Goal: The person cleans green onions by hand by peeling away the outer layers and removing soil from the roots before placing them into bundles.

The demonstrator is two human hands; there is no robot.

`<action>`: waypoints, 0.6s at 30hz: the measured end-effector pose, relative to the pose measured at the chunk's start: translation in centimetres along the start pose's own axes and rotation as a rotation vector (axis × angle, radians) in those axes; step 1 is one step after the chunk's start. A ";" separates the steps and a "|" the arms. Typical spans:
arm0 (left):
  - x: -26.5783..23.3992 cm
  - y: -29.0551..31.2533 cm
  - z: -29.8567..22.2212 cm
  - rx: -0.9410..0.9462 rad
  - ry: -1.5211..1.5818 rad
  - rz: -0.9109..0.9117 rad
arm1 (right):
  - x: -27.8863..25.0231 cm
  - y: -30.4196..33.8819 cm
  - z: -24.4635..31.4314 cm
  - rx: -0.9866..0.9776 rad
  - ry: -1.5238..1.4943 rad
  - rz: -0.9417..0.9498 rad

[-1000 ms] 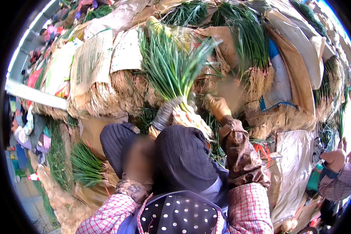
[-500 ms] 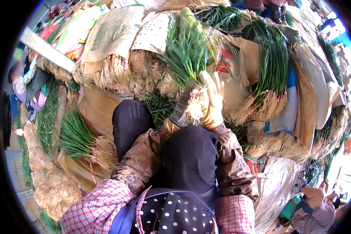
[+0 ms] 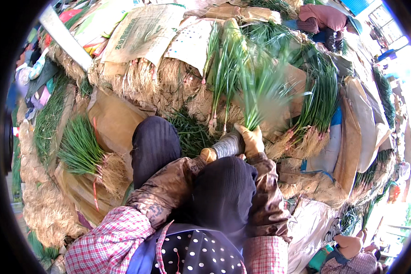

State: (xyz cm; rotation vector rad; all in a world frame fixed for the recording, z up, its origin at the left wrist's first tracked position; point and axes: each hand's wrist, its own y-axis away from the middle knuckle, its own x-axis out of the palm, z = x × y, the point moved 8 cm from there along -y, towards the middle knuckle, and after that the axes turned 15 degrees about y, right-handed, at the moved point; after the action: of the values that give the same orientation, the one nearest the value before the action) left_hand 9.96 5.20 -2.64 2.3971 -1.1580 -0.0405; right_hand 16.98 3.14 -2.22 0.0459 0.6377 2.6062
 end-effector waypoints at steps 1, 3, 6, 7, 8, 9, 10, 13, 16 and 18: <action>-0.6 0.9 -0.4 0.041 -0.350 -0.042 | -0.4 0.0 -0.3 0.105 0.042 -0.057; 1.8 0.9 -1.5 0.142 -0.091 0.197 | -4.5 -1.5 -2.7 0.135 -0.215 -0.008; 1.4 1.5 -3.6 0.161 0.316 0.294 | -5.7 0.4 -1.3 0.141 -0.432 0.085; -0.7 0.3 -2.2 0.202 0.227 0.106 | -5.4 0.7 -1.1 0.128 -0.452 0.132; -2.2 -0.1 -2.4 0.244 0.132 -0.071 | -5.6 0.9 -0.6 0.108 -0.475 0.171; -2.4 -0.5 -2.3 0.236 0.249 -0.079 | -7.1 0.0 -2.2 0.090 -0.443 0.160; -2.1 -0.2 -3.0 0.191 0.276 -0.043 | -7.5 0.4 -2.7 0.126 -0.381 0.199; -1.9 -1.6 -0.9 0.284 0.022 -0.096 | -6.6 2.4 -1.5 0.076 -0.082 0.152; 0.2 -0.1 -2.1 0.277 0.417 0.111 | -3.7 4.9 0.6 -0.029 0.929 0.035; -0.4 0.2 -0.7 0.206 0.818 0.045 | -1.8 6.1 1.3 0.106 1.475 0.000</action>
State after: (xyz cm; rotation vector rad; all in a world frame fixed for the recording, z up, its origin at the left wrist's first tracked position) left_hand 9.74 5.68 -2.03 2.1749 -0.8289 1.0126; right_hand 16.17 -1.91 1.77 -1.9107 1.1515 2.1801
